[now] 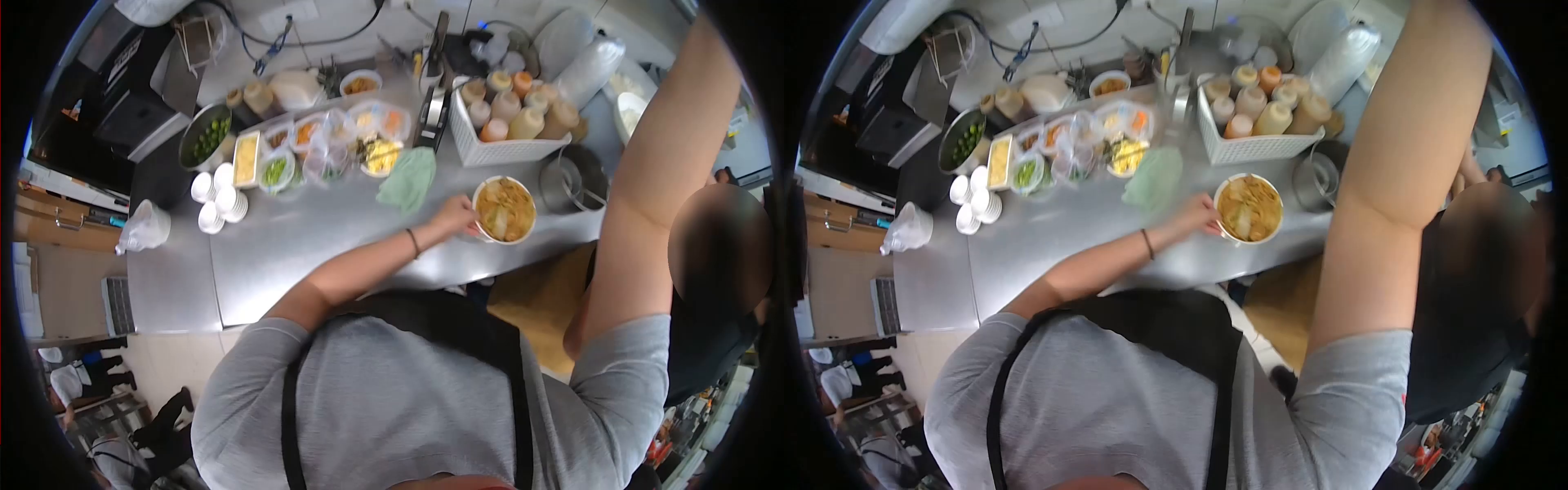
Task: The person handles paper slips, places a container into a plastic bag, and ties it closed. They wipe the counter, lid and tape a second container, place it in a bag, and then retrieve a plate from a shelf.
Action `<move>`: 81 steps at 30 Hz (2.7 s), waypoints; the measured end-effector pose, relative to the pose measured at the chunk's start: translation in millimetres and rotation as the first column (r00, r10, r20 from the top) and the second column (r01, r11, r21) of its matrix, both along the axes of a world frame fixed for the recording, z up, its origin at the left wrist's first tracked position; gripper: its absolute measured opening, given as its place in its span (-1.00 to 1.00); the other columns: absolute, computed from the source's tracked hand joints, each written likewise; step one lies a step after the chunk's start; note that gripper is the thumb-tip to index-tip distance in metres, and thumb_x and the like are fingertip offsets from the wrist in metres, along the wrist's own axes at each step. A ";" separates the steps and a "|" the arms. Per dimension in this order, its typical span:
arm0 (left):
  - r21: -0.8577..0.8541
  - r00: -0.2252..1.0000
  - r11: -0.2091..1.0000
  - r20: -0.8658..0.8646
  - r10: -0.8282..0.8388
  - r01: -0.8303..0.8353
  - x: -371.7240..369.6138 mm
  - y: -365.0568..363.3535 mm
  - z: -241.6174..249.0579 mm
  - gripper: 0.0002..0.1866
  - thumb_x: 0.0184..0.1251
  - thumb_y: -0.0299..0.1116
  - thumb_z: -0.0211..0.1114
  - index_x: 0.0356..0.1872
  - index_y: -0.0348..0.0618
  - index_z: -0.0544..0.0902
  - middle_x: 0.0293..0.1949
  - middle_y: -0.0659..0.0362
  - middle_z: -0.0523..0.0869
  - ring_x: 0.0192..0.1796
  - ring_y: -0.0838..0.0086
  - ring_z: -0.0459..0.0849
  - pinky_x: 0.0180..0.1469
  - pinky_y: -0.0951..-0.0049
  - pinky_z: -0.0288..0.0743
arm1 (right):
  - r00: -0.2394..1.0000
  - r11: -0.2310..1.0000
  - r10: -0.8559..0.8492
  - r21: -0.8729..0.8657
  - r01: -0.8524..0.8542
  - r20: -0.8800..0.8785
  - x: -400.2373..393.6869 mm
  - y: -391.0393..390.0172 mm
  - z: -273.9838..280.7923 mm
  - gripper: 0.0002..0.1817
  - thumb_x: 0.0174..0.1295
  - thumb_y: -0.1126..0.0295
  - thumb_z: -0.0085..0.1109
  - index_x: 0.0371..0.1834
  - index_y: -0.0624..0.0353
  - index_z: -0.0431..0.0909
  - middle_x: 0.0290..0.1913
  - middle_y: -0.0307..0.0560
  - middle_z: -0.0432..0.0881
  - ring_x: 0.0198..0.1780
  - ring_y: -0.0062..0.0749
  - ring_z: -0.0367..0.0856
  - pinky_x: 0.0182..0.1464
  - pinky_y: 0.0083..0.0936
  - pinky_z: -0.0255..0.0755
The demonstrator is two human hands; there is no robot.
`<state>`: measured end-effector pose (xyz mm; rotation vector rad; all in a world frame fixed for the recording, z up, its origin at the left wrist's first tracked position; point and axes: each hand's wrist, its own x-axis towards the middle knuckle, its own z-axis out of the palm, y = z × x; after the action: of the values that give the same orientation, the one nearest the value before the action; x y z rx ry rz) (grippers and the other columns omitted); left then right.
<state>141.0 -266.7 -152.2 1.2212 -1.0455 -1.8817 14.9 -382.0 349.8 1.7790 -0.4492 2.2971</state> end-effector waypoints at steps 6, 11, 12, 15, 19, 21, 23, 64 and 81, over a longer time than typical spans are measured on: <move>-0.011 0.996 0.997 0.032 0.079 -0.079 163.0 62.6 19.8 -0.85 0.07 -0.52 0.20 -0.38 -0.32 0.41 -0.49 0.06 0.57 -0.47 0.39 0.64 -0.43 0.46 0.62 | 0.934 0.890 0.235 0.327 -0.318 0.268 14.3 35.2 -177.2 -0.70 0.09 0.40 0.14 -0.10 0.27 0.50 -0.17 -0.13 0.58 -0.29 -0.56 0.52 -0.25 -0.64 0.35; -0.137 0.927 0.958 0.251 0.278 -0.250 278.9 113.8 28.5 -0.80 0.08 -0.50 0.19 -0.24 -0.28 0.50 -0.50 0.18 0.59 -0.46 0.56 0.59 -0.42 0.57 0.55 | 0.721 -0.140 0.451 0.839 -0.526 0.527 91.6 74.0 -403.9 -0.59 0.16 0.27 0.07 0.04 0.25 0.36 -0.16 0.00 0.56 -0.21 -0.42 0.57 -0.16 -0.54 0.48; -0.138 0.918 0.951 0.255 0.303 -0.276 299.6 117.9 27.9 -0.80 0.08 -0.50 0.19 -0.24 -0.28 0.50 -0.50 0.18 0.59 -0.46 0.56 0.59 -0.42 0.57 0.55 | 0.664 -0.353 0.311 0.731 -0.584 0.680 105.4 84.0 -442.4 -0.63 0.14 0.34 0.11 0.00 0.24 0.37 -0.24 -0.03 0.57 -0.31 -0.46 0.57 -0.27 -0.65 0.50; -0.280 0.842 0.919 0.389 0.374 -0.279 353.1 125.5 27.6 -0.76 0.05 -0.50 0.20 -0.20 -0.26 0.55 -0.50 0.23 0.61 -0.46 0.62 0.57 -0.43 0.63 0.49 | 0.568 -0.634 0.333 0.625 -0.456 0.753 147.6 108.4 -498.3 -0.69 0.10 0.41 0.14 -0.06 0.17 0.42 -0.32 -0.02 0.57 -0.41 -0.44 0.58 -0.39 -0.70 0.52; -0.252 0.822 0.944 0.476 0.312 -0.212 396.8 120.7 43.4 -0.78 0.11 -0.41 0.17 -0.20 -0.20 0.60 -0.41 0.26 0.64 -0.41 0.64 0.55 -0.34 0.63 0.42 | 0.551 -0.764 0.407 0.602 -0.232 0.728 218.6 107.1 -511.2 -0.73 0.11 0.46 0.08 -0.09 0.19 0.43 -0.35 -0.01 0.57 -0.43 -0.42 0.58 -0.40 -0.68 0.53; -0.225 0.827 0.952 0.479 0.293 -0.207 404.6 121.7 43.9 -0.78 0.10 -0.40 0.19 -0.22 -0.19 0.61 -0.40 0.26 0.64 -0.39 0.65 0.55 -0.34 0.63 0.41 | 0.614 -0.769 0.458 0.633 -0.088 0.642 253.4 99.5 -508.2 -0.73 0.11 0.48 0.05 -0.09 0.20 0.42 -0.36 0.00 0.56 -0.43 -0.42 0.58 -0.40 -0.67 0.53; -0.223 0.819 0.949 0.484 0.307 -0.224 408.9 123.0 39.0 -0.78 0.10 -0.36 0.22 -0.23 -0.18 0.62 -0.40 0.28 0.64 -0.38 0.67 0.54 -0.34 0.65 0.39 | 0.567 -0.671 0.633 0.739 0.063 0.526 278.8 94.6 -499.7 -0.75 0.08 0.53 0.03 -0.13 0.20 0.45 -0.40 -0.06 0.56 -0.47 -0.47 0.56 -0.43 -0.66 0.50; -0.548 0.306 0.359 0.190 0.933 -0.755 308.7 176.1 9.9 -0.57 0.30 -0.29 0.00 0.08 -0.41 0.31 0.03 -0.13 0.46 0.10 0.24 0.43 0.12 0.39 0.25 | 0.862 0.483 0.468 0.874 -0.062 -0.197 329.4 187.9 -509.4 -0.77 0.07 0.44 0.07 -0.19 0.21 0.53 -0.33 0.01 0.52 -0.23 -0.14 0.46 -0.14 -0.38 0.33; -0.587 0.357 0.630 0.522 0.775 -0.509 362.6 158.0 5.3 -0.62 0.31 -0.17 -0.05 -0.30 -0.36 0.53 -0.45 -0.17 0.58 -0.36 0.05 0.56 -0.26 0.29 0.39 | 0.810 0.553 0.522 0.829 -0.084 -0.267 344.1 169.9 -514.5 -0.70 0.16 0.24 0.06 -0.27 0.29 0.54 -0.42 0.00 0.47 -0.33 -0.20 0.43 -0.19 -0.38 0.30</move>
<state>503.6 -108.7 -146.9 1.8960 -0.9508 -0.4805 359.0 -212.1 -164.6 2.9919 -1.2948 1.7668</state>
